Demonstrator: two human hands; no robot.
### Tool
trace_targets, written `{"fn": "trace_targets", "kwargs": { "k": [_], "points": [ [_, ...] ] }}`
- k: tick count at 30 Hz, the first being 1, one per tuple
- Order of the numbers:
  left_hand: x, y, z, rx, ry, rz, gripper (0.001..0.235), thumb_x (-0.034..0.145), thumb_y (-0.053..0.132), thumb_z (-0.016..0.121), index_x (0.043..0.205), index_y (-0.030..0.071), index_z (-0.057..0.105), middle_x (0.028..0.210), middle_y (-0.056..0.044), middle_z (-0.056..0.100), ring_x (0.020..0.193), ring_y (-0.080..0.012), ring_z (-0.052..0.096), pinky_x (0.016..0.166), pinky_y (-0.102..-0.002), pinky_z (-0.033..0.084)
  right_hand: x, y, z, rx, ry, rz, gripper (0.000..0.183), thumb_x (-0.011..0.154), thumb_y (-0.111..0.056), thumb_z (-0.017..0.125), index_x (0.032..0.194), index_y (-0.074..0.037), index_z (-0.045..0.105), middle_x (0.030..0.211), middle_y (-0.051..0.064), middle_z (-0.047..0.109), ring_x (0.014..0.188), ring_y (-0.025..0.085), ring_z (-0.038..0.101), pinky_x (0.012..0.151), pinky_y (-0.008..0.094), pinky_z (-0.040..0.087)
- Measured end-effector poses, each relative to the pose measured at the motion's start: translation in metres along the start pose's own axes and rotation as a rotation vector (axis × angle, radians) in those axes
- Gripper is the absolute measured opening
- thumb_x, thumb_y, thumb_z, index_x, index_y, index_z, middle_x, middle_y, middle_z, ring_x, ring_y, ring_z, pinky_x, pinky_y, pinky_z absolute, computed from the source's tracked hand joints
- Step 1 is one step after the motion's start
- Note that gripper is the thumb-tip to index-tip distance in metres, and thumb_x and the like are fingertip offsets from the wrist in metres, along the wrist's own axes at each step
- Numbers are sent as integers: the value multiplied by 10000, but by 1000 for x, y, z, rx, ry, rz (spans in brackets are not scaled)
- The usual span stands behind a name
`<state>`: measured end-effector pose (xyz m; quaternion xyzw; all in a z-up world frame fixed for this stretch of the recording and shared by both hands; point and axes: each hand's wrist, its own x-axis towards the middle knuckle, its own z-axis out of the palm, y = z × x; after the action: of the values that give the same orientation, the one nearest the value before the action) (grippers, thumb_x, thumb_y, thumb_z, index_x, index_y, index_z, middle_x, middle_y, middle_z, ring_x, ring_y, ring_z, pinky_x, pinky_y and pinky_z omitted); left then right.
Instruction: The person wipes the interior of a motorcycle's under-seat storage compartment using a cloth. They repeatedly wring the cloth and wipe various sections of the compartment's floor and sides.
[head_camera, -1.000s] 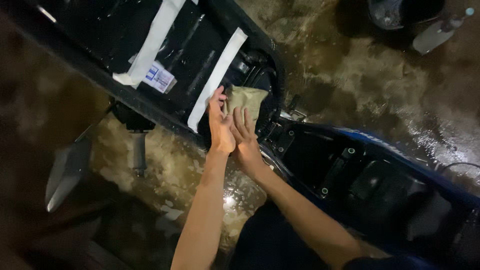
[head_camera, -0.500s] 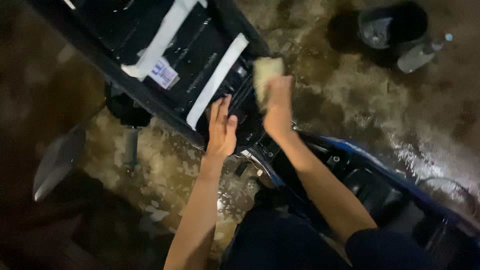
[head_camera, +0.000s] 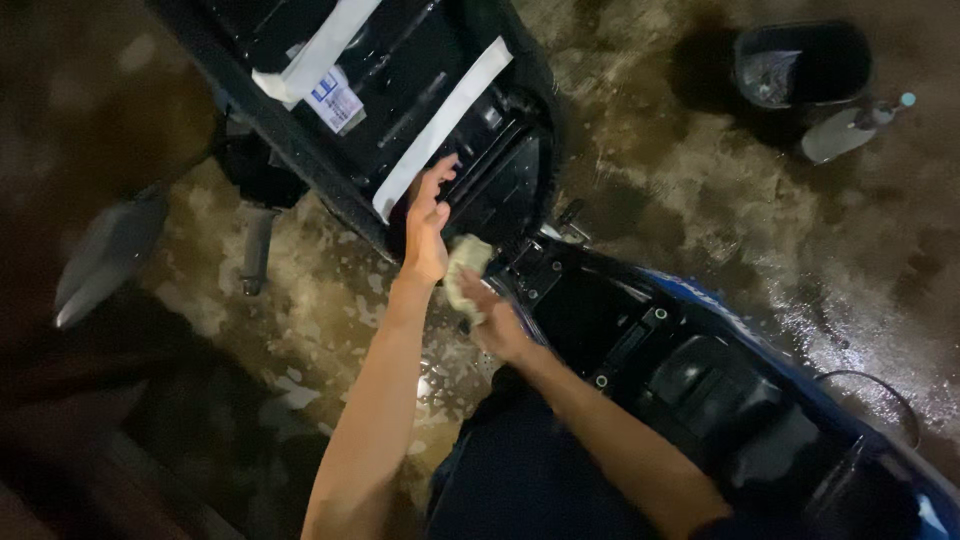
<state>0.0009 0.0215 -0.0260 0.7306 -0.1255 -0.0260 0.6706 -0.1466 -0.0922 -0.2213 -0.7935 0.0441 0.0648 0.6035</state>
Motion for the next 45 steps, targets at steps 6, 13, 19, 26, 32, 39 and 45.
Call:
{"fn": "trace_targets", "kwargs": {
  "k": [6, 13, 19, 26, 32, 39, 45],
  "points": [
    [-18, 24, 5, 0, -43, 110, 770, 1041, 639, 339, 1369, 8, 633, 1343, -108, 558, 1342, -248, 519, 1203, -380, 331, 21, -17, -81, 653, 527, 55, 240, 899, 79, 539, 1069, 78, 708, 1012, 147, 751, 833, 208, 693, 735, 316, 557],
    [-28, 37, -4, 6, 18, 96, 781, 1076, 622, 230, 1401, 4, 581, 1401, -138, 559, 1380, -267, 491, 1239, -400, 290, 55, -153, -42, 461, 459, -268, 595, 1001, 48, 437, 1590, -1, 364, 1680, 196, 346, 1574, 300, 340, 1302, 371, 251],
    [-21, 38, -1, 187, 74, -69, 539, 1095, 381, 343, 1353, 6, 632, 1311, -167, 616, 1264, -307, 578, 1142, -377, 406, 5, -107, 24, 105, 0, -213, 655, 961, 94, 441, 1598, 27, 302, 1664, 310, 323, 1526, 416, 345, 1252, 422, 297],
    [-20, 35, 20, 888, 16, 312, 389, 903, -24, 648, 1287, -85, 650, 1278, -191, 540, 1159, -401, 558, 1003, -455, 492, -2, 13, 2, -84, 151, 251, 577, 901, -39, 659, 1404, 114, 420, 1229, 266, 640, 1148, 408, 612, 928, 431, 510],
    [-26, 28, 20, 941, 13, 330, 407, 889, -85, 619, 1292, -70, 666, 1265, -153, 549, 1147, -376, 568, 989, -439, 504, 27, 26, 13, 810, 674, 411, 450, 870, 86, 462, 1283, 83, 641, 985, 29, 643, 883, 175, 602, 755, 310, 508],
    [-20, 25, 20, 996, -12, 274, 521, 813, -133, 589, 1321, -46, 667, 1283, -151, 552, 1128, -380, 563, 959, -443, 520, 46, -25, 48, -183, 491, -312, 689, 787, 90, 557, 1458, 143, 409, 1442, 363, 391, 1249, 496, 480, 999, 401, 469],
    [-29, 29, 23, 999, -9, 292, 454, 879, -86, 602, 1325, -41, 668, 1263, -182, 512, 1148, -395, 538, 941, -463, 508, 39, 12, -3, 24, 127, 324, 525, 915, -30, 541, 1414, 21, 387, 1347, 282, 526, 1169, 393, 586, 960, 426, 524]
  ]
}}
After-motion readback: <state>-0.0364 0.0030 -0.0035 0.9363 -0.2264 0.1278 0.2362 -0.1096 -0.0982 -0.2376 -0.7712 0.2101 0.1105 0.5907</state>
